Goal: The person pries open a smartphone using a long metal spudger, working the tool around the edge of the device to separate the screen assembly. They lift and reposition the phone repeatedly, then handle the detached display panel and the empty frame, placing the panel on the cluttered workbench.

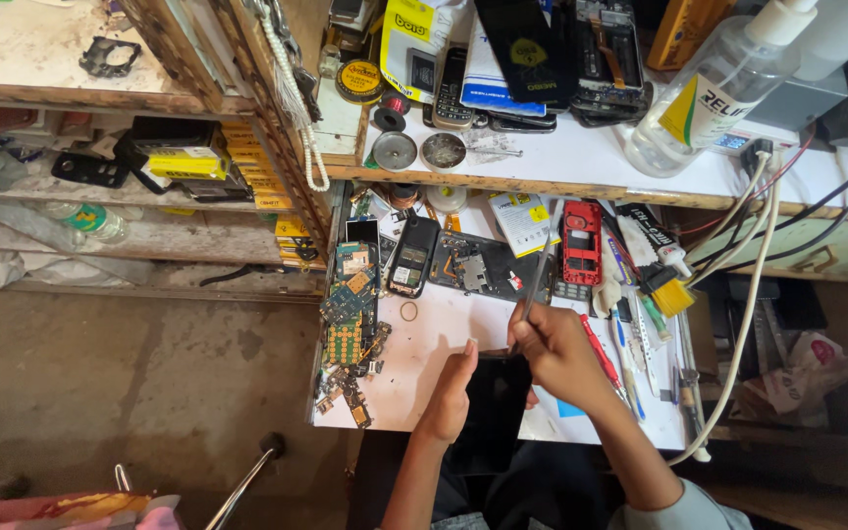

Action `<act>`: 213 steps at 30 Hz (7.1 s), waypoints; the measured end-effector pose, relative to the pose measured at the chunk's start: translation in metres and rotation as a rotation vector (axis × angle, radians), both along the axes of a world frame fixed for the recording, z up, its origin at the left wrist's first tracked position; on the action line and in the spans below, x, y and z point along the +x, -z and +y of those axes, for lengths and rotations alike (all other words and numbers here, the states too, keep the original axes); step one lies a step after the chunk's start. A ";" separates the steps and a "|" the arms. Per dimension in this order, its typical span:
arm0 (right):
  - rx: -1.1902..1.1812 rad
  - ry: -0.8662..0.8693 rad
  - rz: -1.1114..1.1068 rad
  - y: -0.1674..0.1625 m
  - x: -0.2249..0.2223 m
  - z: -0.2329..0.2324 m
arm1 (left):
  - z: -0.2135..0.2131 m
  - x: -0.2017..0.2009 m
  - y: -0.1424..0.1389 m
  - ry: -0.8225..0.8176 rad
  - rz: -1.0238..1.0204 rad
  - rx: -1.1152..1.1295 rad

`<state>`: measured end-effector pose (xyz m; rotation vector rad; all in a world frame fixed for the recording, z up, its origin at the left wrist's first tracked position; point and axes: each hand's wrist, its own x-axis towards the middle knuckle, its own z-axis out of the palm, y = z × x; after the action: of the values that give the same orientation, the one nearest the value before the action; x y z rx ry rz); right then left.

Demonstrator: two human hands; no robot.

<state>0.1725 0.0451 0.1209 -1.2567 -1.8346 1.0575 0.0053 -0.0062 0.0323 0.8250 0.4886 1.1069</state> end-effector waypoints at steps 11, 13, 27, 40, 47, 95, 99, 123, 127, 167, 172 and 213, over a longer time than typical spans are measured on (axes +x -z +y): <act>-0.015 -0.067 0.043 0.011 0.007 0.003 | 0.000 0.004 0.018 -0.115 0.079 -0.030; 0.164 -0.101 0.023 0.006 0.007 -0.002 | 0.001 0.007 0.039 -0.226 0.157 -0.038; -0.070 -0.027 0.106 0.014 0.016 -0.003 | 0.001 -0.003 -0.021 0.094 -0.030 -0.101; -0.072 0.000 0.062 0.011 0.016 -0.006 | 0.002 -0.002 -0.016 0.104 -0.051 -0.172; -0.016 0.009 0.040 0.019 0.019 -0.006 | 0.002 -0.002 -0.014 0.085 -0.010 -0.164; 0.460 0.097 0.248 -0.049 0.028 -0.070 | -0.001 -0.011 -0.101 -0.010 0.162 0.420; 0.351 0.096 0.448 -0.041 0.022 -0.063 | 0.004 -0.009 -0.097 -0.016 0.093 0.391; 0.708 0.181 0.058 -0.044 0.008 -0.066 | 0.002 -0.007 -0.086 -0.194 0.310 0.489; 0.554 0.097 0.091 -0.051 0.016 -0.064 | 0.003 -0.008 -0.086 -0.188 0.318 0.518; 0.231 0.012 0.441 -0.034 0.026 -0.067 | 0.009 -0.012 -0.086 -0.034 0.219 0.527; 0.154 -0.010 0.484 -0.035 0.028 -0.062 | 0.010 -0.013 -0.089 -0.003 0.175 0.514; 0.278 0.144 0.318 -0.051 0.008 -0.052 | 0.023 -0.010 -0.092 0.032 0.212 0.339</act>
<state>0.1804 -0.0071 0.1716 -0.9783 -1.5607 0.8357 -0.0048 0.0163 0.1239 1.2523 0.4677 1.0932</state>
